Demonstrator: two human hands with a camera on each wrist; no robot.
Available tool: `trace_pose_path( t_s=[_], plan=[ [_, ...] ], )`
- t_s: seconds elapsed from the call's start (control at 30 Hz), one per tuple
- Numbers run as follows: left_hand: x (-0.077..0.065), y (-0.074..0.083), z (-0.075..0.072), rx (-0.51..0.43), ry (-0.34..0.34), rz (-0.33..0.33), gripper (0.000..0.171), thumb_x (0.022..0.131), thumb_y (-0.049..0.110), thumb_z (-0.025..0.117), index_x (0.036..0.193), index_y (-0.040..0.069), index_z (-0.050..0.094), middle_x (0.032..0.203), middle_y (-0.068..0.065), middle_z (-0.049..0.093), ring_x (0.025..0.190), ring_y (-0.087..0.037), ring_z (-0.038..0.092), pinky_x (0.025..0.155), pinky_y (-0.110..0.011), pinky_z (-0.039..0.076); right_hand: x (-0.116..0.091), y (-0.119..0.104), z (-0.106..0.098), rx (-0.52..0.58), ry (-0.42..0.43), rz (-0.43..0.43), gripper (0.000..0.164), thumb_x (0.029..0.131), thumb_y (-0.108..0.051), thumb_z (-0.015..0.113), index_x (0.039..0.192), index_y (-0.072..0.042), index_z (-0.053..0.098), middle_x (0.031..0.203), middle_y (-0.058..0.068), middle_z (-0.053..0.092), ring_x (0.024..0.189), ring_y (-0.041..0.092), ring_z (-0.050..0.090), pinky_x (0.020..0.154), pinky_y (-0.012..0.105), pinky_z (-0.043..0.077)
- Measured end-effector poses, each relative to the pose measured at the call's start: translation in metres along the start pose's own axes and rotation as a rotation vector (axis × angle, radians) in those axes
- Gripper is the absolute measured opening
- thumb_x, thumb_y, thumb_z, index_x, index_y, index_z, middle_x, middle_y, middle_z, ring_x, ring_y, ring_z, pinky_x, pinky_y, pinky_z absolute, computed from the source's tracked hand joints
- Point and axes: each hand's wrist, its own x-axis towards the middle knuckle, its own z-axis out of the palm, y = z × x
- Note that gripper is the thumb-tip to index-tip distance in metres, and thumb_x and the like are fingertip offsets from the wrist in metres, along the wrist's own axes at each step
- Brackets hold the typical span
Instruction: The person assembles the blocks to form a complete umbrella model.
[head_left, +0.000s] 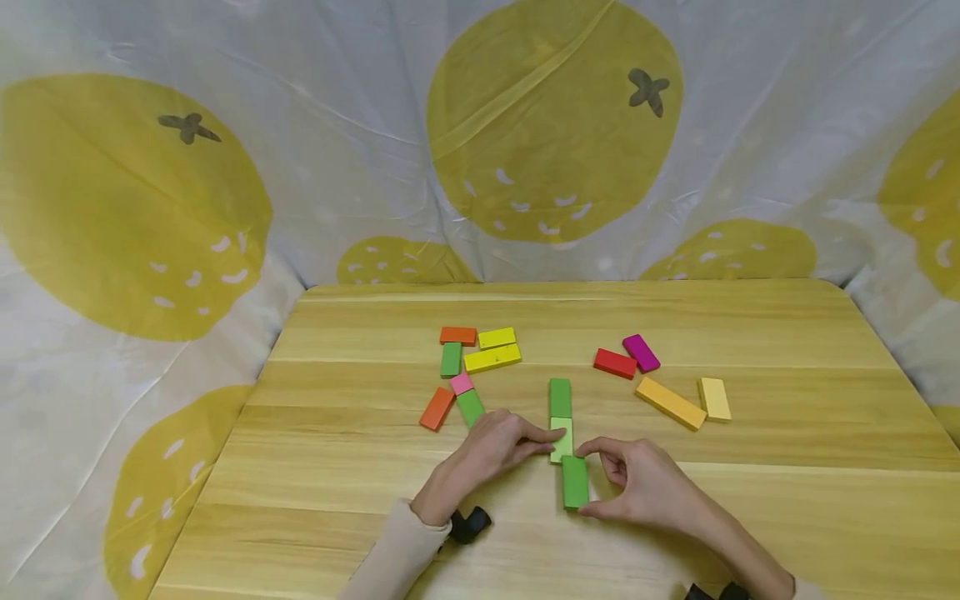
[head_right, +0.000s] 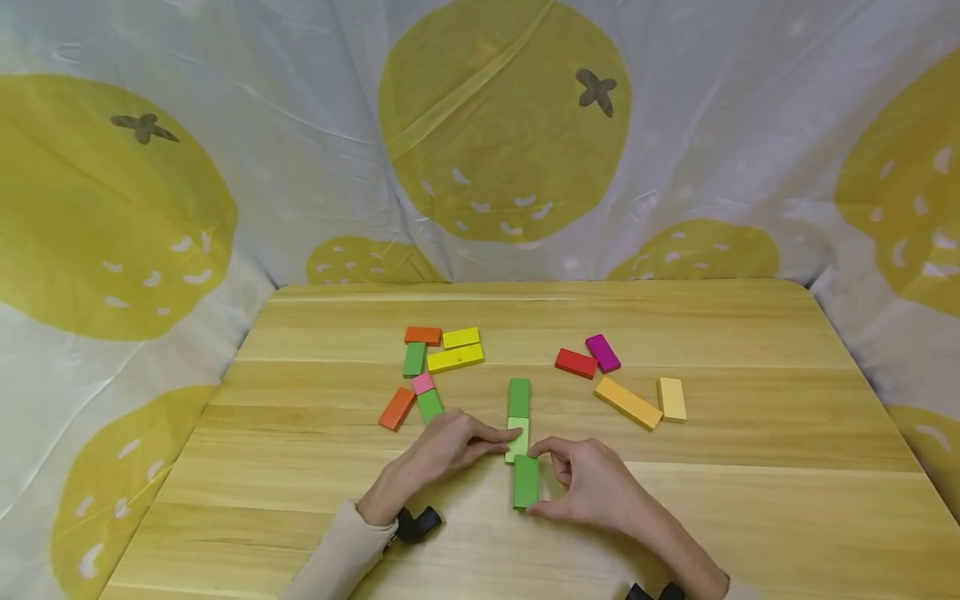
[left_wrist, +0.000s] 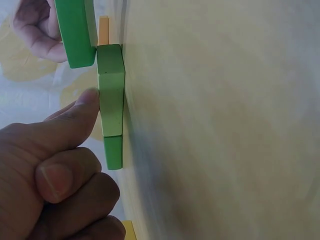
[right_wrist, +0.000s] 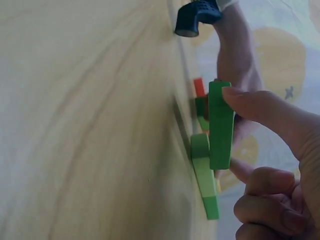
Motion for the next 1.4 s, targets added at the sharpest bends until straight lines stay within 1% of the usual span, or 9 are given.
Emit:
trace_pose_path(
  t_s=[0.2,0.33,0.4,0.53,0.67,0.73,0.9,1.17,1.4],
  plan=[
    [0.001,0.001,0.000,-0.016,-0.013,-0.016,0.029,0.096,0.027,0.074,0.124,0.025,0.076,0.067,0.000,0.072,0.049,0.000,0.018,0.047,-0.015,0.017,-0.003,-0.007,0.010,-0.133,0.014,-0.033,0.053,0.068,-0.041,0.095,0.113,-0.025,0.071,0.065,-0.022,0.030,0.058,-0.008,0.024,0.054,0.013,0.021],
    [0.001,0.001,0.000,-0.022,-0.014,-0.022,0.029,0.095,0.027,0.074,0.124,0.025,0.076,0.074,0.000,0.076,0.048,0.000,0.017,0.047,-0.015,0.017,-0.004,-0.008,0.015,-0.203,0.025,-0.087,0.053,0.071,-0.046,0.092,0.116,-0.025,0.072,0.064,-0.022,0.029,0.058,-0.009,0.022,0.053,0.013,0.021],
    [0.001,0.001,0.000,-0.027,-0.014,-0.022,0.029,0.095,0.027,0.074,0.124,0.025,0.076,0.079,0.000,0.079,0.049,0.000,0.017,0.047,-0.015,0.017,-0.004,-0.006,0.014,-0.216,0.017,-0.139,0.051,0.075,-0.048,0.090,0.119,-0.025,0.075,0.062,-0.021,0.032,0.057,-0.009,0.020,0.052,0.013,0.021],
    [0.001,0.001,-0.001,-0.029,-0.015,-0.019,0.029,0.095,0.027,0.074,0.124,0.024,0.076,0.091,0.000,0.081,0.049,0.001,0.018,0.047,-0.015,0.018,-0.006,-0.003,0.012,-0.220,-0.008,-0.244,0.046,0.084,-0.048,0.083,0.124,-0.026,0.077,0.068,-0.023,0.055,0.058,-0.010,0.017,0.052,0.011,0.021],
    [0.000,0.000,-0.001,-0.030,-0.015,-0.019,0.029,0.095,0.027,0.074,0.124,0.024,0.076,0.095,0.001,0.082,0.049,0.001,0.018,0.047,-0.015,0.018,-0.005,-0.004,0.015,-0.264,-0.028,-0.297,0.046,0.091,-0.049,0.076,0.131,-0.026,0.074,0.069,-0.025,0.055,0.059,-0.011,0.015,0.051,0.009,0.019],
    [0.000,0.000,-0.001,-0.031,-0.015,-0.019,0.029,0.095,0.027,0.075,0.124,0.024,0.076,0.090,0.001,0.081,0.048,0.001,0.018,0.046,-0.014,0.018,-0.005,-0.005,0.017,-0.293,-0.027,-0.298,0.047,0.092,-0.049,0.075,0.132,-0.025,0.073,0.062,-0.024,0.047,0.058,-0.011,0.015,0.050,0.009,0.017],
    [0.000,0.001,0.000,-0.020,-0.014,-0.007,0.030,0.094,0.027,0.075,0.124,0.024,0.076,0.075,0.001,0.077,0.048,0.001,0.020,0.046,-0.014,0.018,-0.004,-0.007,0.019,-0.348,-0.013,-0.266,0.047,0.090,-0.046,0.077,0.131,-0.023,0.074,0.060,-0.023,0.045,0.057,-0.008,0.016,0.050,0.012,0.017],
    [0.000,0.002,-0.001,0.004,-0.004,0.004,0.030,0.095,0.028,0.075,0.124,0.024,0.076,0.086,0.001,0.080,0.048,0.002,0.020,0.046,-0.014,0.018,-0.003,-0.011,0.021,-0.372,-0.015,-0.240,0.047,0.091,-0.047,0.076,0.131,-0.023,0.074,0.058,-0.024,0.031,0.055,-0.007,0.014,0.049,0.012,0.016],
    [0.000,0.002,0.001,0.009,0.006,0.017,0.030,0.095,0.027,0.075,0.124,0.023,0.076,0.078,0.001,0.078,0.047,0.002,0.018,0.045,-0.014,0.017,-0.003,-0.011,0.022,-0.398,0.006,-0.253,0.046,0.089,-0.045,0.079,0.129,-0.023,0.075,0.059,-0.023,0.031,0.055,-0.008,0.017,0.049,0.012,0.016]
  ],
)
